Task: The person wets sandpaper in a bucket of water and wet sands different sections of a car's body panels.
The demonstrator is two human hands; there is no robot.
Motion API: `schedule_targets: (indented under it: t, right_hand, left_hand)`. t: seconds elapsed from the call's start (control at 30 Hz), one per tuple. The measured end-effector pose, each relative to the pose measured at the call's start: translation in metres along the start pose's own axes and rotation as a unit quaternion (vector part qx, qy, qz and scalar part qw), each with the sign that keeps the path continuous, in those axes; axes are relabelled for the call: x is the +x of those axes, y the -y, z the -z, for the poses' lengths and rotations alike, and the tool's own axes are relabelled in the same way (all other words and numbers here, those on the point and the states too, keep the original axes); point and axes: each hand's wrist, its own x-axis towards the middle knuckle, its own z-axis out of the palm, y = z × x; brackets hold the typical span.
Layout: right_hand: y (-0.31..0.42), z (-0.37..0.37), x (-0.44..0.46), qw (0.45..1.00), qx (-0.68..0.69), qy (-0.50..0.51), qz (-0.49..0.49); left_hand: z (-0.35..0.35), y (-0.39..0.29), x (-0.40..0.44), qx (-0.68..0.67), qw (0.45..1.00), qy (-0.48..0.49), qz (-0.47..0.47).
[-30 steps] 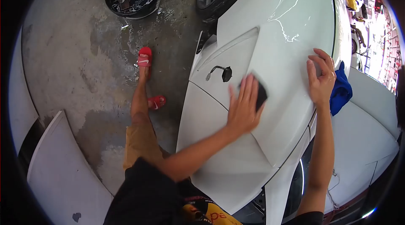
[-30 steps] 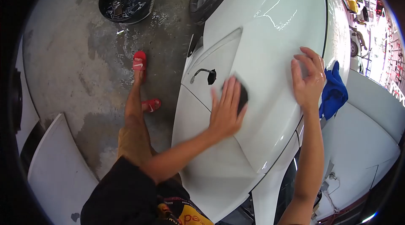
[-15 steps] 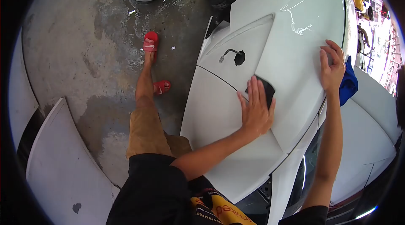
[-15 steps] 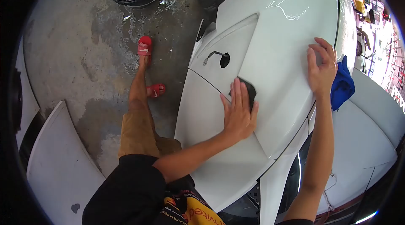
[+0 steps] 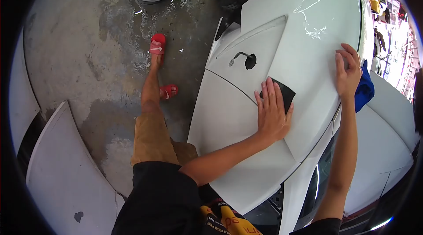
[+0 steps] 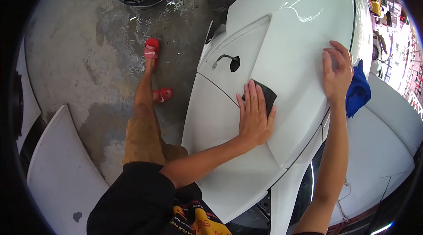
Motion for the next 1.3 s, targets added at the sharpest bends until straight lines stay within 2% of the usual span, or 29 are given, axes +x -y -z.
schedule_targets:
  t: [0.13, 0.2, 0.33, 0.5, 0.6, 0.7, 0.8, 0.87, 0.93, 1.03, 1.13, 1.17, 1.27, 1.3]
  right_hand:
    - [-0.003, -0.002, 0.005, 1.0, 0.017, 0.001, 0.0]
    - [-0.005, -0.001, -0.004, 1.0, 0.007, 0.012, -0.007]
    - [-0.007, -0.002, -0.001, 1.0, -0.01, 0.011, 0.0]
    - [-0.006, -0.003, -0.002, 1.0, -0.01, 0.017, -0.005]
    - [-0.015, -0.005, 0.001, 1.0, -0.017, 0.017, 0.017]
    - [-0.015, -0.006, 0.0, 1.0, 0.005, 0.028, 0.004]
    - [-0.021, -0.006, -0.001, 0.999, 0.017, 0.029, 0.026]
    - [-0.026, -0.007, 0.001, 0.999, 0.019, 0.035, 0.024]
    - [-0.027, -0.008, 0.002, 0.999, 0.026, 0.038, 0.028]
    - [-0.024, -0.006, -0.002, 0.998, 0.033, 0.05, 0.005]
    - [-0.027, -0.006, 0.001, 0.999, 0.02, 0.048, 0.008]
    - [-0.029, -0.005, 0.001, 0.999, 0.007, 0.053, 0.012]
    - [-0.027, -0.005, 0.001, 0.998, -0.001, 0.051, 0.021]
    - [-0.033, -0.005, 0.001, 0.998, 0.006, 0.055, 0.015]
  left_hand:
    - [0.008, -0.003, -0.085, -0.075, 0.991, 0.086, -0.076]
    - [0.018, -0.01, -0.09, -0.064, 0.989, 0.116, -0.072]
    - [0.016, 0.016, -0.065, 0.01, 0.995, 0.091, 0.046]
    - [0.013, 0.033, -0.028, -0.054, 0.988, 0.064, 0.126]
    - [0.011, 0.041, -0.015, -0.002, 0.987, 0.079, 0.142]
    - [0.011, 0.077, 0.035, -0.069, 0.958, 0.096, 0.262]
    - [0.006, 0.067, 0.036, -0.025, 0.955, 0.101, 0.276]
    - [0.017, 0.046, 0.007, -0.065, 0.958, 0.132, 0.247]
    - [0.011, 0.069, 0.025, -0.062, 0.955, 0.123, 0.261]
    - [0.005, 0.133, 0.096, -0.12, 0.897, 0.107, 0.413]
    - [-0.001, 0.105, 0.066, -0.054, 0.937, 0.086, 0.334]
    - [0.002, 0.088, 0.044, 0.01, 0.954, 0.118, 0.274]
    - [-0.004, 0.118, 0.056, -0.035, 0.954, 0.082, 0.287]
    - [-0.002, 0.144, 0.086, -0.077, 0.928, 0.097, 0.353]
